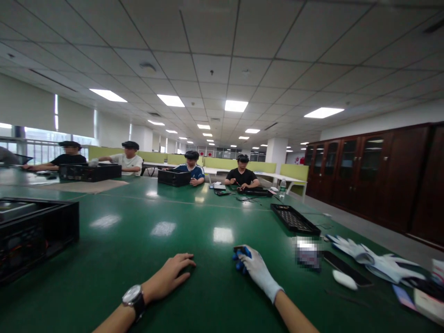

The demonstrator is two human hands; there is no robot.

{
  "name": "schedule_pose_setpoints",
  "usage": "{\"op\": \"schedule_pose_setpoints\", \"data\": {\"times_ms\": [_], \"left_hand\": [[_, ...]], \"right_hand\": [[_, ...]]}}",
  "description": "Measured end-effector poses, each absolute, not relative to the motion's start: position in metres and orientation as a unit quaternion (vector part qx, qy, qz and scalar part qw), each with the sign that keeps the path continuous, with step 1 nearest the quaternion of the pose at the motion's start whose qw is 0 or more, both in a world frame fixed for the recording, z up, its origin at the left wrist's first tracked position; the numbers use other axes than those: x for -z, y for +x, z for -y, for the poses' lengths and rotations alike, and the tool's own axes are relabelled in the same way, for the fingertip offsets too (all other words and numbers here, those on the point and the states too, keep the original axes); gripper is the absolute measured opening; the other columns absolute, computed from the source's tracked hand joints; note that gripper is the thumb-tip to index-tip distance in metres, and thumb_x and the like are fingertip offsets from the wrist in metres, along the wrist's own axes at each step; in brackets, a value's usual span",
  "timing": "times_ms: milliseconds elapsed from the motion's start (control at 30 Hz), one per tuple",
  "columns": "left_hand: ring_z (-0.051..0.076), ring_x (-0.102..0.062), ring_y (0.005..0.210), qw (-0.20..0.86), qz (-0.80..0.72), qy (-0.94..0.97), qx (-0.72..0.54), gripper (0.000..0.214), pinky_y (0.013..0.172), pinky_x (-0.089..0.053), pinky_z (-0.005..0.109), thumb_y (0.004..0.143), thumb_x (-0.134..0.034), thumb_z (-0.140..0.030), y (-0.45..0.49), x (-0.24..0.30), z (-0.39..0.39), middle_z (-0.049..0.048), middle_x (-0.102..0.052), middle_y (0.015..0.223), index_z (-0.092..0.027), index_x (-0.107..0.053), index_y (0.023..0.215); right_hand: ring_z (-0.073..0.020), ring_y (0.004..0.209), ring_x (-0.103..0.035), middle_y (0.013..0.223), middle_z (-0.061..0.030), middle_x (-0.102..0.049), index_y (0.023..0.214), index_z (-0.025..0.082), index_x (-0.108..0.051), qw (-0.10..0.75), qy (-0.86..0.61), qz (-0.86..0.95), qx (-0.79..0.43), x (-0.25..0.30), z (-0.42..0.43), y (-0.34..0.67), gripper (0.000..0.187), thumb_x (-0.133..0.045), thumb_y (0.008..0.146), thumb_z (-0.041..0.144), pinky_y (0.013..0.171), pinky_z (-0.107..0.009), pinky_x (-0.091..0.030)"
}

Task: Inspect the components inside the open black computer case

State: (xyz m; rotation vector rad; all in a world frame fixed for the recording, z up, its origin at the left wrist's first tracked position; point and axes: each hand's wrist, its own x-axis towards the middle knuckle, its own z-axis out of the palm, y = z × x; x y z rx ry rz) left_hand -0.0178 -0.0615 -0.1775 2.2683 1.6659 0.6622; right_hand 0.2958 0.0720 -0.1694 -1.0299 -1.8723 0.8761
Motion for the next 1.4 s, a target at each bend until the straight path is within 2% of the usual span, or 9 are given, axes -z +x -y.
{"op": "schedule_pose_setpoints", "data": {"times_ms": [100, 233, 400, 533, 733, 833, 1033, 1200, 1400], "left_hand": [[0.028, -0.040, 0.142, 0.128, -0.566, 0.780, -0.234, 0.036, 0.119, -0.032, 0.051, 0.097, -0.051, -0.034, -0.021, 0.182, 0.059, 0.0051, -0.046, 0.153, -0.033, -0.059, 0.132], [0.027, -0.040, 0.142, 0.129, -0.564, 0.781, -0.237, 0.036, 0.119, -0.031, 0.050, 0.096, -0.052, -0.032, -0.023, 0.187, 0.056, 0.0051, -0.047, 0.152, -0.033, -0.060, 0.131], [0.028, -0.040, 0.143, 0.125, -0.564, 0.782, -0.232, 0.036, 0.119, -0.031, 0.050, 0.097, -0.051, -0.033, -0.024, 0.189, 0.055, 0.0056, -0.046, 0.153, -0.033, -0.059, 0.133], [0.028, -0.041, 0.142, 0.125, -0.561, 0.782, -0.241, 0.036, 0.119, -0.033, 0.049, 0.097, -0.051, -0.036, -0.026, 0.190, 0.054, 0.0054, -0.047, 0.153, -0.034, -0.059, 0.132], [0.027, -0.040, 0.142, 0.127, -0.562, 0.783, -0.234, 0.036, 0.119, -0.032, 0.050, 0.098, -0.050, -0.036, -0.025, 0.189, 0.055, 0.0057, -0.046, 0.153, -0.033, -0.058, 0.133], [0.028, -0.040, 0.142, 0.128, -0.563, 0.782, -0.236, 0.036, 0.119, -0.032, 0.050, 0.098, -0.051, -0.036, -0.024, 0.187, 0.057, 0.0057, -0.047, 0.153, -0.033, -0.059, 0.133], [0.027, -0.042, 0.141, 0.129, -0.564, 0.780, -0.239, 0.036, 0.118, -0.033, 0.049, 0.097, -0.052, -0.035, -0.022, 0.184, 0.059, 0.0055, -0.047, 0.152, -0.032, -0.059, 0.132], [0.028, -0.041, 0.141, 0.129, -0.563, 0.781, -0.237, 0.036, 0.119, -0.033, 0.050, 0.097, -0.051, -0.035, -0.022, 0.184, 0.057, 0.0056, -0.048, 0.152, -0.032, -0.060, 0.132], [0.027, -0.041, 0.141, 0.129, -0.563, 0.781, -0.237, 0.036, 0.119, -0.032, 0.050, 0.098, -0.050, -0.036, -0.024, 0.186, 0.057, 0.0049, -0.047, 0.153, -0.033, -0.059, 0.133]], "right_hand": [[-0.0240, 0.082, -0.064, 0.085, -0.0077, -0.070, 0.087, 0.019, -0.068, 0.415, -0.412, 0.743, -0.327, 0.176, -0.080, 0.295, 0.034, -0.057, 0.073, 0.048, 0.075, -0.033, -0.049], [-0.0204, 0.068, -0.061, 0.073, -0.0026, -0.065, 0.082, 0.020, -0.065, 0.403, -0.411, 0.744, -0.339, 0.181, -0.087, 0.293, 0.029, -0.059, 0.074, 0.047, 0.063, -0.030, -0.046], [-0.0181, 0.063, -0.060, 0.068, -0.0001, -0.064, 0.083, 0.020, -0.062, 0.410, -0.422, 0.725, -0.358, 0.180, -0.084, 0.292, 0.022, -0.061, 0.072, 0.039, 0.059, -0.028, -0.045], [-0.0181, 0.066, -0.060, 0.069, 0.0002, -0.064, 0.082, 0.021, -0.061, 0.421, -0.427, 0.719, -0.353, 0.177, -0.081, 0.293, 0.021, -0.059, 0.073, 0.040, 0.063, -0.028, -0.045], [-0.0240, 0.082, -0.061, 0.080, -0.0037, -0.066, 0.083, 0.021, -0.060, 0.426, -0.417, 0.723, -0.351, 0.171, -0.081, 0.294, 0.030, -0.060, 0.071, 0.048, 0.076, -0.034, -0.047], [-0.0256, 0.084, -0.061, 0.082, -0.0052, -0.066, 0.082, 0.022, -0.058, 0.421, -0.415, 0.720, -0.363, 0.170, -0.080, 0.294, 0.035, -0.060, 0.070, 0.054, 0.076, -0.034, -0.047], [-0.0212, 0.072, -0.066, 0.083, -0.0033, -0.069, 0.082, 0.023, -0.052, 0.405, -0.390, 0.717, -0.411, 0.172, -0.078, 0.296, 0.029, -0.057, 0.072, 0.049, 0.063, -0.031, -0.049], [-0.0148, 0.056, -0.056, 0.067, 0.0017, -0.063, 0.075, 0.023, -0.049, 0.420, -0.413, 0.705, -0.395, 0.177, -0.082, 0.294, 0.025, -0.054, 0.077, 0.048, 0.055, -0.027, -0.044], [-0.0149, 0.063, -0.055, 0.068, 0.0020, -0.060, 0.077, 0.021, -0.055, 0.425, -0.417, 0.715, -0.367, 0.176, -0.084, 0.292, 0.028, -0.061, 0.076, 0.049, 0.059, -0.027, -0.041]]}}
